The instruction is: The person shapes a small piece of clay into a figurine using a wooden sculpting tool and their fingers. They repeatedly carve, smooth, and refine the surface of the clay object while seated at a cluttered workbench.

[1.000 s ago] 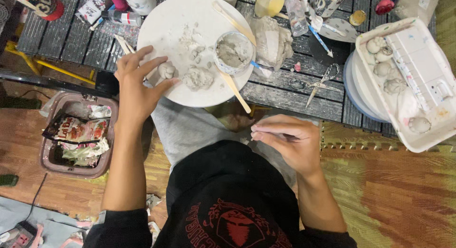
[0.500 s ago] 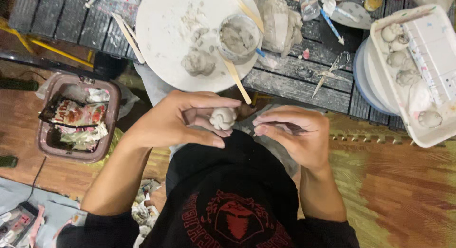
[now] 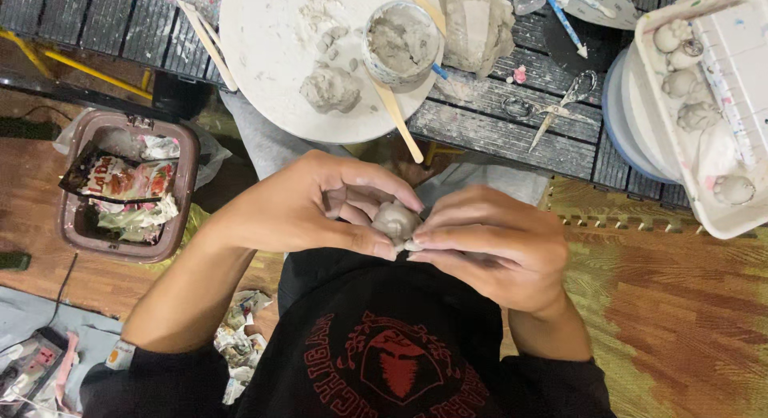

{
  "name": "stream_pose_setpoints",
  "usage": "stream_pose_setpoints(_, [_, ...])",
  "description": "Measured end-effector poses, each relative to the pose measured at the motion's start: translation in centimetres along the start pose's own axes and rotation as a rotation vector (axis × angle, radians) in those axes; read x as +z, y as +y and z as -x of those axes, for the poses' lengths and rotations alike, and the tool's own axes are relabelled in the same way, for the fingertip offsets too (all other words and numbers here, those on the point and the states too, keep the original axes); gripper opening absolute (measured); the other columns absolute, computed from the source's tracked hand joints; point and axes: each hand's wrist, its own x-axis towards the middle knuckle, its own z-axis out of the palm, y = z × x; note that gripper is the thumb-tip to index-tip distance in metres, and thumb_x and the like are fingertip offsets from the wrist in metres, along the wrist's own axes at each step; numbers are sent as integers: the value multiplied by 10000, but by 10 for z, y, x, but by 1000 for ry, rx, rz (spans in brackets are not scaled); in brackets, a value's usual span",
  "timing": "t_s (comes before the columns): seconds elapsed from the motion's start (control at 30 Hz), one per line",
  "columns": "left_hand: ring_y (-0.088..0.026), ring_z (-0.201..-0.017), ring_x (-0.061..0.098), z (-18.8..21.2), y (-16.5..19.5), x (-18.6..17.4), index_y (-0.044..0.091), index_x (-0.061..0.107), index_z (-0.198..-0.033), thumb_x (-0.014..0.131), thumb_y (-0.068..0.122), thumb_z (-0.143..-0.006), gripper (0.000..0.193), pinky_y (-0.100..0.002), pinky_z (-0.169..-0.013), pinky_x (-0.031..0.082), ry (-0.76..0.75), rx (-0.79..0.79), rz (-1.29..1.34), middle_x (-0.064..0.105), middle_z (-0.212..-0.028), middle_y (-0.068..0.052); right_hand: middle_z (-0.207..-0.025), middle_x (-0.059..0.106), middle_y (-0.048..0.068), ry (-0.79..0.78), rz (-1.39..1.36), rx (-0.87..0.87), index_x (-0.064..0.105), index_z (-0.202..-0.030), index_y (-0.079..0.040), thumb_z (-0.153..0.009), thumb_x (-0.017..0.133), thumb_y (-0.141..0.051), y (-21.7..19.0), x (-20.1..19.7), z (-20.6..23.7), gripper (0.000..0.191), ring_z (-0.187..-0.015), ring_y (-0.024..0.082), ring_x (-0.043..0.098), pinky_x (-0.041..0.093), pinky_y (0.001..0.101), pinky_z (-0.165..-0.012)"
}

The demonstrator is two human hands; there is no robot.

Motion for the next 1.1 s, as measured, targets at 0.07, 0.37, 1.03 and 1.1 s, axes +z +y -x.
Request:
stream_pose_setpoints(0.07, [-185,-1124,722,-1,-2,0,-39,655,-1305,797,-41,-866,462,-310,-965,657,-17,24,-30,723,-1207,-143,-990,747,69,1,10,11,766,-984,-36,-771,905,-31,1,1,-3,254,-874,207,732,586,314,-747])
stream_pose_setpoints(0.37, [-147,-869,706,-1,-4,0,-52,692,-1305,818,11,-877,451,-255,-755,618,-9,-45,-120,748,-1036,-146,-920,704,45,-16,28,74,783,-955,-72,-725,930,-69,-2,3,-11,274,-855,197,687,549,300,-701])
stream_pose_setpoints(1.03, [-160,-835,756,-8,-9,3,-99,659,-1283,730,66,-960,369,-284,-764,651,-75,-90,127,763,-1029,-134,-918,683,75,110,102,-97,760,-992,-30,-763,917,-50,13,16,13,279,-842,206,669,532,347,-716])
stream_pose_setpoints(1.1, [-163,-850,754,-9,-9,5,-106,651,-1296,729,59,-960,382,-284,-771,648,-79,-78,119,757,-1050,-142,-929,685,88,125,96,-112,748,-994,-20,-784,902,-28,14,18,16,260,-856,208,674,539,355,-724])
